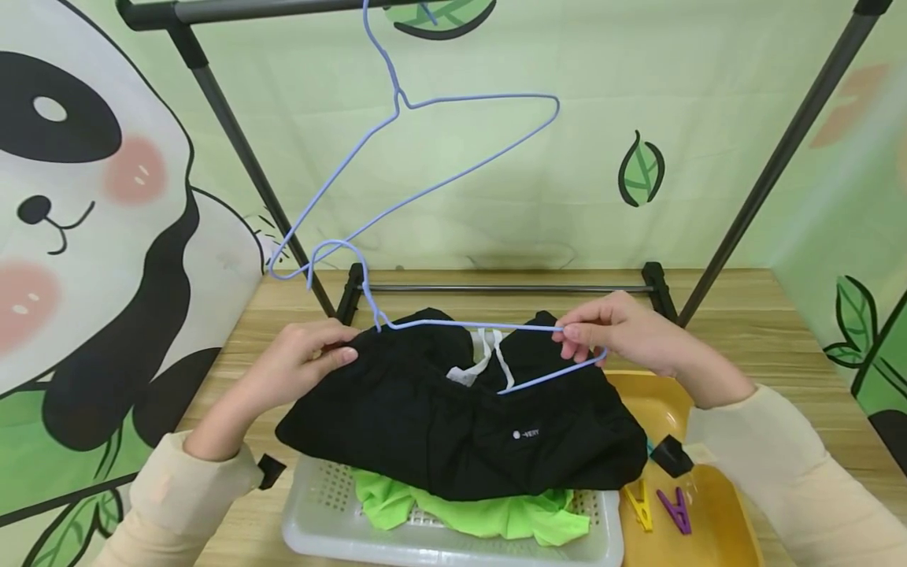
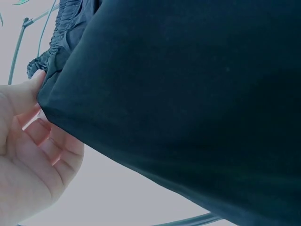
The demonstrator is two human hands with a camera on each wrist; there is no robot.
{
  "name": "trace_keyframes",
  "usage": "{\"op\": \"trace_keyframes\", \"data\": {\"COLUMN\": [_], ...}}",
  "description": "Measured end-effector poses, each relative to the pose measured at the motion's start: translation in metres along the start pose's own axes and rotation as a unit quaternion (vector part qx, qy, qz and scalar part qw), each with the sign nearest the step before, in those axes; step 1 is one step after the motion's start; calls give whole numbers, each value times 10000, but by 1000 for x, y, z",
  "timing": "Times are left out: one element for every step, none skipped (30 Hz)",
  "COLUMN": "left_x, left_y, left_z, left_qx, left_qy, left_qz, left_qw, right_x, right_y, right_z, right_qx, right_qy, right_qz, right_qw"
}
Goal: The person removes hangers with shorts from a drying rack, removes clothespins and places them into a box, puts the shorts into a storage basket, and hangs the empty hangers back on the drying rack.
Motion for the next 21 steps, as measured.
{"op": "trace_keyframes", "data": {"left_x": [0,-1,-1,-1,-1,-1,-2,-2,-3,-3,-3,-3,-3,-3,-3,-3,-3,-3,-3,-4,-4], "left_y": [0,0,0,0,-1,-1,-1,-1,-1,-1,-1,-1,-1,-1,-1,-1,-1,-1,-1,-1,-1], "left_z": [0,-1,-1,-1,-1,-2,-3,-4,-4,-5,-6,-6,-7,-7,-7,-7,-8,-8,-8,-9,-9], "left_qx": [3,3,7,18,28,39,38,32,27,13,-9,-25,-44,-52,-59,-64,-61,-55,-48,-40,-39], "left_qy": [33,64,96,127,167,200,232,263,282,301,310,307,309,307,296,296,287,291,300,314,333], "left_qz": [-40,-90,-143,-206,-263,-311,-345,-367,-378,-375,-358,-336,-310,-293,-280,-272,-278,-291,-309,-332,-357], "left_qw": [10000,9999,9999,9997,9995,9993,9991,9990,9989,9988,9989,9990,9990,9991,9992,9992,9992,9991,9991,9989,9988], "right_x": [0,1,1,1,2,2,2,2,2,2,2,2,2,2,2,1,1,1,1,0,0], "right_y": [0,0,0,0,1,1,0,0,0,0,1,1,1,1,1,1,1,1,1,1,1], "right_z": [0,1,1,1,1,2,2,3,3,4,4,4,5,5,5,5,5,5,5,5,5], "right_qx": [0,-15,-18,-32,-66,-111,-166,-227,-277,-319,-359,-395,-418,-431,-439,-457,-490,-520,-557,-585,-609], "right_qy": [94,191,289,363,440,482,536,555,565,560,547,517,485,453,437,415,411,394,385,371,345], "right_qz": [-136,-272,-410,-542,-650,-742,-828,-904,-972,-1036,-1091,-1144,-1194,-1237,-1275,-1312,-1342,-1367,-1385,-1399,-1409], "right_qw": [9999,9994,9987,9979,9969,9960,9950,9941,9933,9925,9919,9913,9908,9903,9899,9894,9889,9885,9881,9877,9875]}}
Point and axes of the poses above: each hand's wrist, its own y-axis away from the middle knuckle, its own x-axis out of the palm, z = x × y, the point moved 2 cm from there along -y, towards the middle knuckle, and after that the axes turned 10 degrees about -x, right-handed, at the moved point
